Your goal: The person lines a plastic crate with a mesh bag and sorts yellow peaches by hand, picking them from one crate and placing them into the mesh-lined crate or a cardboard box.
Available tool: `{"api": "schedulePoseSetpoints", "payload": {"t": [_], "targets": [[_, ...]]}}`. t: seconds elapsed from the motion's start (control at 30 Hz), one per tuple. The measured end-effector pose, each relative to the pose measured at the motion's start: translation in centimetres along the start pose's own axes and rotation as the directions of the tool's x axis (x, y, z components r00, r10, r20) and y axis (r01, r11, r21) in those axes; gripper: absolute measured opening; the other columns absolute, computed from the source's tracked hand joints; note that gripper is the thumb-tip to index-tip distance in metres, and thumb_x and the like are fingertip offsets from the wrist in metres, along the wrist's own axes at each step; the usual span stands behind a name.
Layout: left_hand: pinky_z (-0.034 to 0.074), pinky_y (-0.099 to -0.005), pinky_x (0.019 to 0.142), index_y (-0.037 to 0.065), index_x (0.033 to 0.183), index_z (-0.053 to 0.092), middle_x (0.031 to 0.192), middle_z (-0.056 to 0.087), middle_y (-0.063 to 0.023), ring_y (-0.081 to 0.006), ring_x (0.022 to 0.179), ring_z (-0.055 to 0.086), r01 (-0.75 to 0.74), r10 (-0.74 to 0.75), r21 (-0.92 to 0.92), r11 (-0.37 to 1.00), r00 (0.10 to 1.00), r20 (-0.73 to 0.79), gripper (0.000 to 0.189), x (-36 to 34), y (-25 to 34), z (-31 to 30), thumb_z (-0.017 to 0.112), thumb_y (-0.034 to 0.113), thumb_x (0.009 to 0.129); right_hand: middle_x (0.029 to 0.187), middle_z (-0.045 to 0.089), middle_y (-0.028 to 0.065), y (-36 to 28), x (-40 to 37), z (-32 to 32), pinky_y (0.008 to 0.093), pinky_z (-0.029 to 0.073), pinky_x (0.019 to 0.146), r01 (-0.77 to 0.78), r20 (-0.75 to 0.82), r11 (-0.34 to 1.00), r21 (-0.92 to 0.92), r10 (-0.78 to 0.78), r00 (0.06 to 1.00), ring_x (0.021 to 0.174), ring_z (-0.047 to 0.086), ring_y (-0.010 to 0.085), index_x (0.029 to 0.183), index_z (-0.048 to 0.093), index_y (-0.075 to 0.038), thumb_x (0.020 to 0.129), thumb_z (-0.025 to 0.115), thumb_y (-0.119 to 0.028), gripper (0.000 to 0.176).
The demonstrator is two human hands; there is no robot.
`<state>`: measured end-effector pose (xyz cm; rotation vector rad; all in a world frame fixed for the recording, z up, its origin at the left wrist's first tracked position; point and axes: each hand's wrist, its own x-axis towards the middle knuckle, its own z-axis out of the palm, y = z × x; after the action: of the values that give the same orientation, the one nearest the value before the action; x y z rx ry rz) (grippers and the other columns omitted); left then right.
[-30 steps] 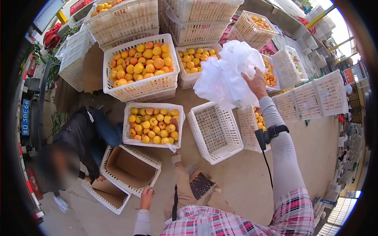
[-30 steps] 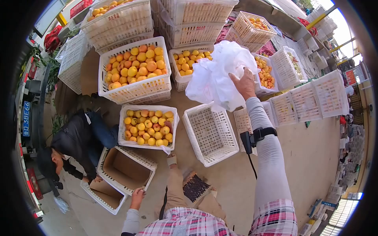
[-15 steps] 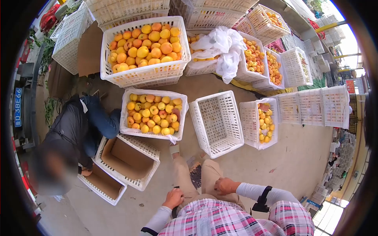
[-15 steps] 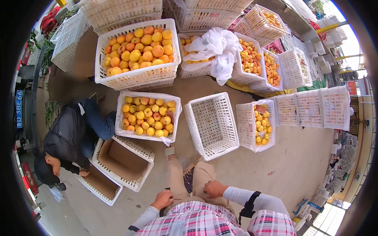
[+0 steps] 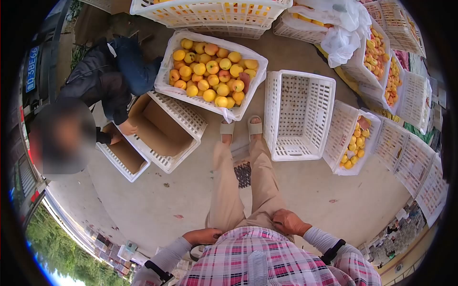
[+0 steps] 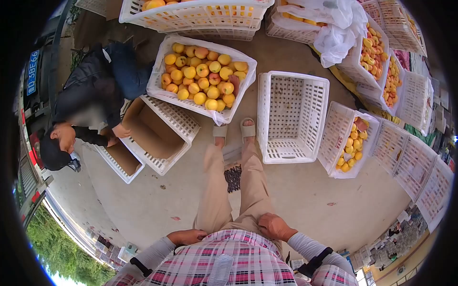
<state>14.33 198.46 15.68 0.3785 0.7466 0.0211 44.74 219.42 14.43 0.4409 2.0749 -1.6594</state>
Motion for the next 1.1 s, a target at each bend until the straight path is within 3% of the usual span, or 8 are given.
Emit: {"api": "schedulePoseSetpoints", "payload": {"t": [0.03,0.1,0.27,0.4,0.47,0.6,0.93,1.1], "targets": [[0.045,-0.0295,0.081,-0.001,0.112,0.056,0.1,0.064,-0.0114,-0.0173,0.089,0.057,0.006,-0.006,-0.006,1.0,1.0,-0.001,0.032,0.3,0.1,0.3,0.054,0.02,0.087,0.084,0.062,0.008,0.3,-0.4,-0.8,0.0351,0.047,0.079,0.003,0.004,1.0,0.006,-0.003,1.0,0.079,0.058,0.0262,0.084,0.06,-0.003,0.084,0.06,-0.021,0.018],[0.045,-0.0321,0.082,-0.001,0.117,0.053,0.104,0.063,-0.0157,-0.0225,0.093,0.059,-0.06,0.088,-0.175,0.983,0.983,0.159,0.036,0.5,-0.1,1.3,0.054,0.021,0.088,0.101,0.063,0.008,-0.1,-2.8,-2.9,0.0326,0.044,0.086,-0.749,0.715,0.512,0.42,0.321,0.621,0.095,0.056,0.0222,0.099,0.061,-0.002,0.085,0.059,-0.027,0.029],[0.045,-0.0338,0.084,0.001,0.112,0.058,0.105,0.063,-0.0151,-0.0228,0.096,0.059,-0.2,0.239,-0.216,0.956,0.956,0.169,0.032,2.4,-4.2,-1.0,0.054,0.021,0.088,0.109,0.061,0.0081,2.7,-8.4,0.6,0.0287,0.044,0.09,-0.926,0.887,0.05,0.375,0.271,0.374,0.1,0.055,0.0159,0.121,0.055,-0.003,0.091,0.052,-0.028,0.039],[0.047,-0.0317,0.08,0.001,0.102,0.061,0.095,0.065,-0.0107,-0.0219,0.086,0.061,0.142,-0.12,-0.083,0.986,0.965,0.232,0.027,5.2,-3.2,-12.3,0.053,0.023,0.089,0.1,0.064,0.0128,13.0,-4.8,2.0,0.0323,0.052,0.078,-0.921,0.854,-0.098,0.376,0.422,0.303,0.09,0.062,0.0211,0.116,0.055,-0.002,0.091,0.052,-0.03,0.038],[0.047,-0.0281,0.08,0.0,0.104,0.058,0.093,0.064,-0.009,-0.0153,0.09,0.06,0.073,-0.057,0.082,0.994,0.982,-0.182,0.024,6.3,-1.3,-20.1,0.053,0.019,0.09,0.084,0.065,0.0147,19.8,-2.5,3.7,0.0372,0.052,0.073,-0.881,0.287,0.438,0.182,0.833,0.473,0.076,0.064,0.0282,0.107,0.055,0.001,0.081,0.065,-0.036,0.046],[0.046,-0.0311,0.08,0.001,0.104,0.055,0.095,0.061,-0.0105,-0.0202,0.089,0.058,-0.176,0.372,0.335,0.926,0.589,-0.717,0.021,10.2,4.0,-29.9,0.056,0.006,0.083,0.122,0.044,0.0247,26.7,8.5,1.0,0.0439,0.036,0.097,-0.65,-0.415,0.759,-0.041,0.579,0.702,0.115,0.041,0.0404,0.124,0.039,0.003,0.067,0.076,-0.027,0.074],[0.044,-0.0373,0.075,0.004,0.099,0.056,0.092,0.058,-0.0114,-0.0303,0.086,0.056,-0.295,0.814,0.829,0.475,0.504,-0.287,0.022,21.0,8.7,-39.4,0.061,0.007,0.078,0.118,0.048,0.027,35.6,16.8,5.5,0.0436,0.039,0.093,-0.419,-0.346,0.736,0.532,0.64,0.686,0.109,0.048,0.0413,0.123,0.041,0.008,0.072,0.063,-0.008,0.058],[0.043,-0.0383,0.075,0.005,0.1,0.055,0.09,0.055,-0.0102,-0.0281,0.087,0.054,-0.068,0.866,0.956,0.285,0.445,-0.227,0.022,18.1,8.2,-37.5,0.06,0.011,0.079,0.1,0.058,0.0264,35.4,17.1,1.6,0.0431,0.046,0.084,-0.282,-0.564,0.959,0.026,0.247,0.788,0.094,0.057,0.0415,0.115,0.047,0.008,0.074,0.063,-0.007,0.047]]}}
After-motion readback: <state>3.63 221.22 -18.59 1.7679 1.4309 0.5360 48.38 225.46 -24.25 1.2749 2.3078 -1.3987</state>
